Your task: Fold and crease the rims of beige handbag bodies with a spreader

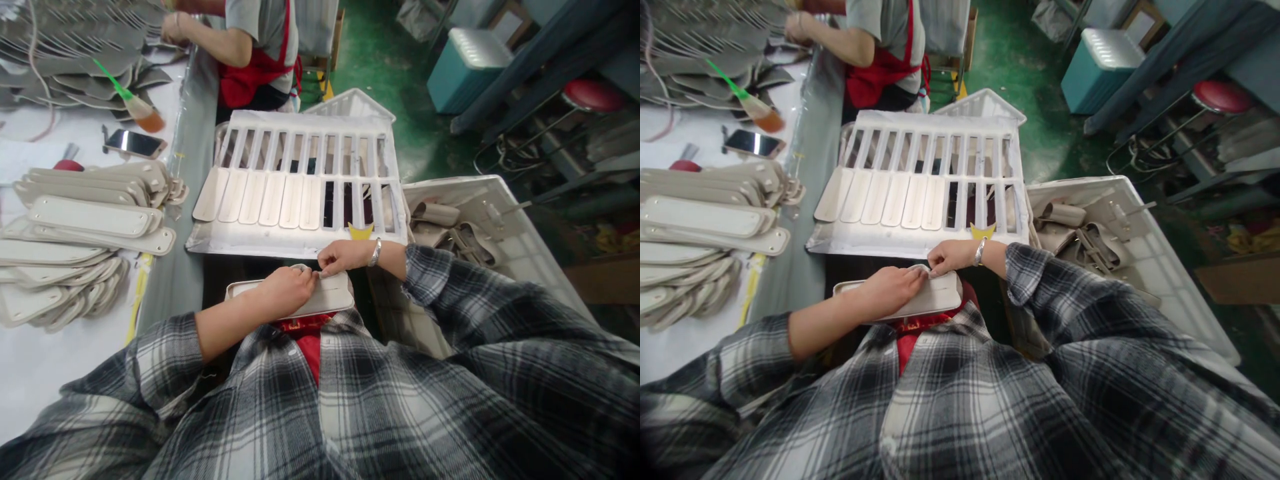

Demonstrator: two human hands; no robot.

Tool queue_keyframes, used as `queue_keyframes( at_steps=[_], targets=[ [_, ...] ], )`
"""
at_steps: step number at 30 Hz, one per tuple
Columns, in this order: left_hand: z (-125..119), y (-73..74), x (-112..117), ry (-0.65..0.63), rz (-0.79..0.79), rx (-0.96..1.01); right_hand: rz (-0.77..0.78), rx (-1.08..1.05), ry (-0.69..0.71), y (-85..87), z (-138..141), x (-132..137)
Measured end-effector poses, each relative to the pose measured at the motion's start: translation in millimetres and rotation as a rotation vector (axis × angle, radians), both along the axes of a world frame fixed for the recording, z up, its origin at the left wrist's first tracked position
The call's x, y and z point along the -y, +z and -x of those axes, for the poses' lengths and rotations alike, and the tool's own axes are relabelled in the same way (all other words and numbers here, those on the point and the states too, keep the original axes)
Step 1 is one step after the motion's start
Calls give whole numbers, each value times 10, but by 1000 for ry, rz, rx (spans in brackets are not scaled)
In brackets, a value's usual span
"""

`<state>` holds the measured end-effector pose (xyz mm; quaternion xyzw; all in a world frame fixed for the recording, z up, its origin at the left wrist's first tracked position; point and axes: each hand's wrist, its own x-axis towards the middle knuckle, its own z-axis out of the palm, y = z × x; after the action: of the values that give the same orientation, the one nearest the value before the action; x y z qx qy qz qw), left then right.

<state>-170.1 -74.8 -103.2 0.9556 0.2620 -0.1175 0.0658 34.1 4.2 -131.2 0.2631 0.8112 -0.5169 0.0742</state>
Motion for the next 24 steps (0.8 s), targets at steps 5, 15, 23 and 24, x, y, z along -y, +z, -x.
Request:
queue_keyframes(
  at_steps=[5,15,23,24],
  targets=[
    [461,-32,-193,123,286,161,176,-48,10,-59,39,-48],
    [681,-116,-142,11,195,105,261,-82,53,-106,440,-72],
    [1002,-86,-90,63,197,117,264,-65,71,-72,777,-57],
    [1044,-71,-83,72,205,121,265,-69,74,-67,830,-55]
  ],
)
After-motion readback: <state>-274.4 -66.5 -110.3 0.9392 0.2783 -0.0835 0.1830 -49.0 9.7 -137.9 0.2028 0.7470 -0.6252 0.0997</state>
